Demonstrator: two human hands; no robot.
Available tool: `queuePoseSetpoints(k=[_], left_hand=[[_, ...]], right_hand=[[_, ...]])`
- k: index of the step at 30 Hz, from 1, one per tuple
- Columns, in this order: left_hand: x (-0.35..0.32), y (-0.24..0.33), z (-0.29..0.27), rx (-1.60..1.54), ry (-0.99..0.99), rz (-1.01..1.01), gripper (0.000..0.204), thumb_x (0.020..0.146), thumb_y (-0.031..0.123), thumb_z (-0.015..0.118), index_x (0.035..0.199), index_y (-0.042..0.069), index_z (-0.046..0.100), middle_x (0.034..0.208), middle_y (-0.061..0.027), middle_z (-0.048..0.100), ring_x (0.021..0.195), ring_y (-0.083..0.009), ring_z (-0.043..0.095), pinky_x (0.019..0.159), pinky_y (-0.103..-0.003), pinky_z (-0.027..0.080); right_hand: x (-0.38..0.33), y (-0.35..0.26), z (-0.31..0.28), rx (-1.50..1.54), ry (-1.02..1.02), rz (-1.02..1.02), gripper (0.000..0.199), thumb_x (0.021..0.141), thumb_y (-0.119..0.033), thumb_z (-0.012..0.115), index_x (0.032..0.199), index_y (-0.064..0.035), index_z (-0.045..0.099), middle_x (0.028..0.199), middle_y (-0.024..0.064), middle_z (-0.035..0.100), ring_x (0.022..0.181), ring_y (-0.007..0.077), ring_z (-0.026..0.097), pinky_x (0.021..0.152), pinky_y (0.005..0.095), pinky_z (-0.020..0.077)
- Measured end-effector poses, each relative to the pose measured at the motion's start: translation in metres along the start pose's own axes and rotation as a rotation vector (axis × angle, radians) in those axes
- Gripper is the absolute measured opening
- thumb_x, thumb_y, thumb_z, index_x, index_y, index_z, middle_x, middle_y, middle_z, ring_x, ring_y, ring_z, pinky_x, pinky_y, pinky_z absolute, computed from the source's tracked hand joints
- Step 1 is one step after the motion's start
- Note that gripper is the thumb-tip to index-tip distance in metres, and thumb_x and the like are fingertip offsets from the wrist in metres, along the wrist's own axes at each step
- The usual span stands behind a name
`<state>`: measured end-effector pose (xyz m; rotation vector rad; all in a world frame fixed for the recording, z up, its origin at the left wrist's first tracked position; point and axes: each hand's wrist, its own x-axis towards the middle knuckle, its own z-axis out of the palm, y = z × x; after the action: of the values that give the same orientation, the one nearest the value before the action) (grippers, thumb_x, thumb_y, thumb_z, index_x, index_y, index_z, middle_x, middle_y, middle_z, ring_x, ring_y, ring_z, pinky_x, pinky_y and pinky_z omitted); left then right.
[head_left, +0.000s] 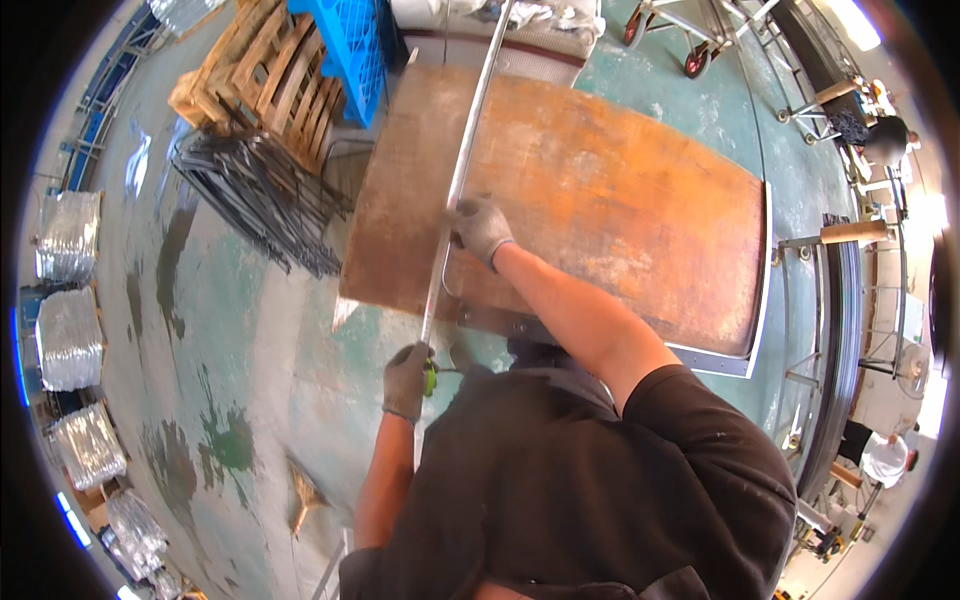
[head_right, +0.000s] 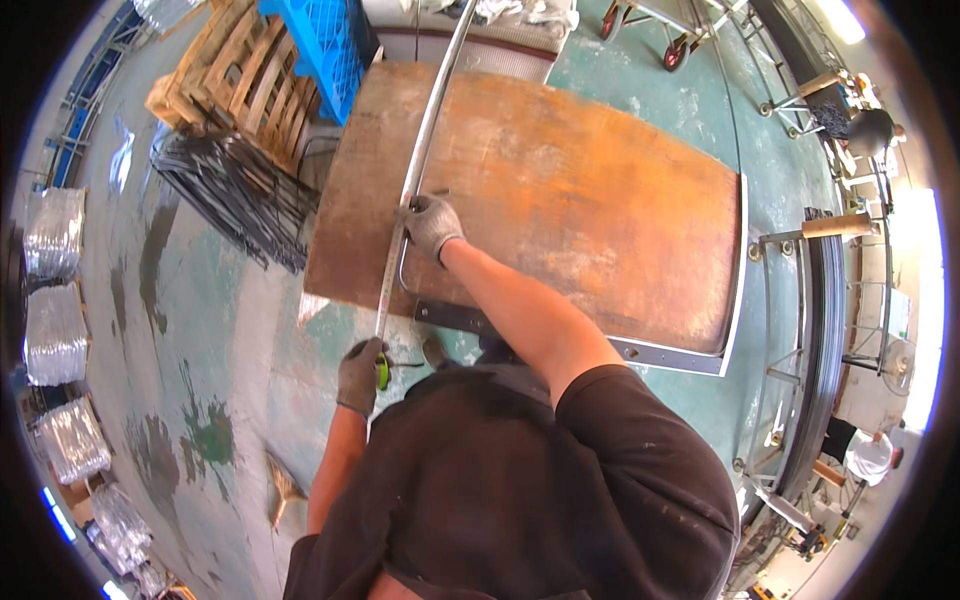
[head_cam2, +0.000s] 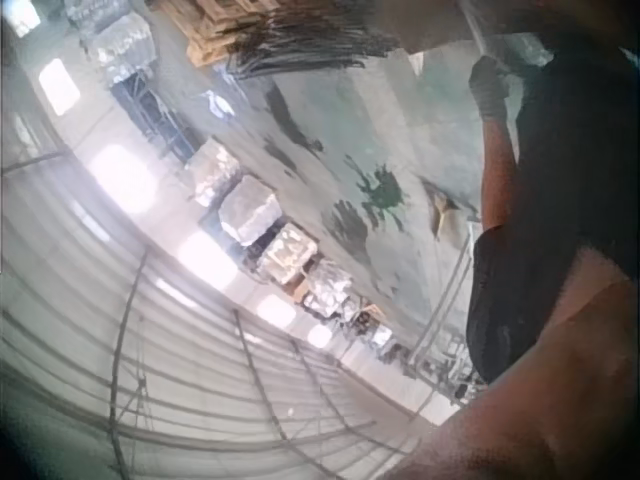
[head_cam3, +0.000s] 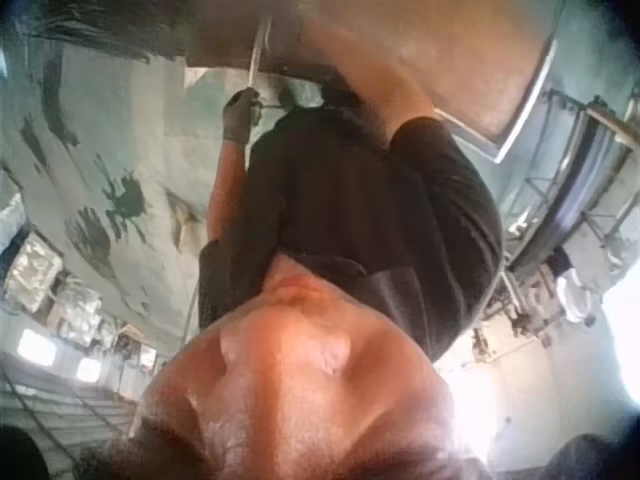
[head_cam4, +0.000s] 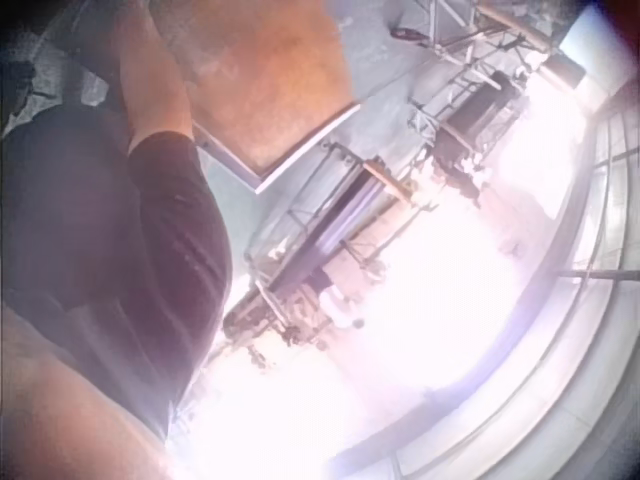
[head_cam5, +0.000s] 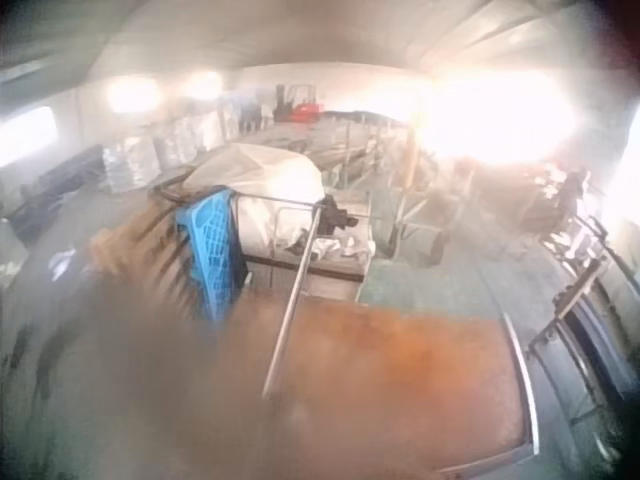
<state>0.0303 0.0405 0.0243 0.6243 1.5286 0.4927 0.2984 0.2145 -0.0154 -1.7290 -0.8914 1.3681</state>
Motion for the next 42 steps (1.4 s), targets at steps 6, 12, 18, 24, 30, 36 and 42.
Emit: queuePoseSetpoints(k=[6, 12, 18, 24, 30, 36, 42], left_hand=[[0.01, 0.014, 0.001, 0.09, 0.01, 0.002, 0.035, 0.102, 0.036, 0.07, 0.102, 0.002, 0.079, 0.083, -0.0042, 0.071, 0.07, -0.012, 0.063, 0.061, -0.03, 0.049], [0.022, -0.014, -0.001, 0.085, 0.03, -0.021, 0.038, 0.102, 0.039, 0.071, 0.103, 0.003, 0.079, 0.085, -0.0034, 0.071, 0.069, -0.0115, 0.062, 0.062, -0.029, 0.049], [0.042, -0.036, -0.002, 0.08, 0.031, -0.025, 0.037, 0.104, 0.039, 0.07, 0.105, 0.003, 0.079, 0.083, -0.0033, 0.071, 0.067, -0.0115, 0.062, 0.06, -0.03, 0.049], [0.052, -0.044, -0.007, 0.082, 0.011, -0.029, 0.037, 0.105, 0.039, 0.071, 0.105, 0.003, 0.078, 0.08, -0.0035, 0.07, 0.064, -0.0119, 0.061, 0.057, -0.029, 0.048], [0.052, -0.04, -0.006, 0.022, -0.032, -0.07, 0.033, 0.107, 0.036, 0.07, 0.105, 0.004, 0.078, 0.08, -0.0028, 0.07, 0.065, -0.0118, 0.062, 0.058, -0.029, 0.048], [0.057, -0.026, -0.001, 0.162, -0.076, 0.084, 0.037, 0.106, 0.041, 0.071, 0.103, 0.004, 0.078, 0.086, -0.0008, 0.068, 0.074, -0.0109, 0.061, 0.065, -0.032, 0.049], [0.064, -0.028, 0.007, 0.051, -0.175, 0.063, 0.035, 0.112, 0.038, 0.063, 0.104, 0.005, 0.07, 0.08, -0.006, 0.067, 0.057, -0.0159, 0.061, 0.051, -0.032, 0.048]], right_hand=[[-0.077, 0.048, -0.029, -0.492, 0.158, -0.304, 0.037, 0.098, -0.034, 0.08, 0.12, -0.0055, 0.079, 0.11, 0.0184, 0.082, 0.103, 0.0357, 0.079, 0.09, 0.0473, 0.0608], [-0.164, 0.086, -0.047, -0.942, -0.062, -0.503, 0.047, 0.085, -0.03, 0.089, 0.128, -0.0123, 0.077, 0.125, 0.0128, 0.074, 0.121, 0.038, 0.069, 0.104, 0.0509, 0.0562], [-0.169, 0.108, -0.044, -1.043, 0.042, -0.747, 0.047, 0.08, -0.027, 0.089, 0.122, -0.0116, 0.076, 0.116, 0.0077, 0.068, 0.111, 0.0334, 0.067, 0.091, 0.0499, 0.0569], [-0.174, 0.109, -0.043, -1.044, 0.08, -0.735, 0.051, 0.084, -0.029, 0.086, 0.129, -0.0099, 0.074, 0.119, 0.0073, 0.067, 0.113, 0.0324, 0.066, 0.095, 0.0493, 0.0565], [-0.178, 0.11, -0.042, -1.054, 0.065, -0.652, 0.055, 0.087, -0.034, 0.086, 0.135, -0.0102, 0.073, 0.124, 0.0091, 0.069, 0.12, 0.0324, 0.065, 0.101, 0.0489, 0.0552], [-0.18, 0.115, -0.051, -1.095, 0.098, -0.553, 0.048, 0.092, -0.037, 0.081, 0.135, -0.0166, 0.074, 0.127, 0.0089, 0.07, 0.121, 0.0325, 0.065, 0.098, 0.05, 0.0553], [-0.183, 0.146, -0.096, -0.944, 0.295, -0.438, 0.02, 0.096, -0.033, 0.078, 0.095, -0.0132, 0.079, 0.102, 0.0116, 0.075, 0.107, 0.0379, 0.07, 0.093, 0.0515, 0.0571]])
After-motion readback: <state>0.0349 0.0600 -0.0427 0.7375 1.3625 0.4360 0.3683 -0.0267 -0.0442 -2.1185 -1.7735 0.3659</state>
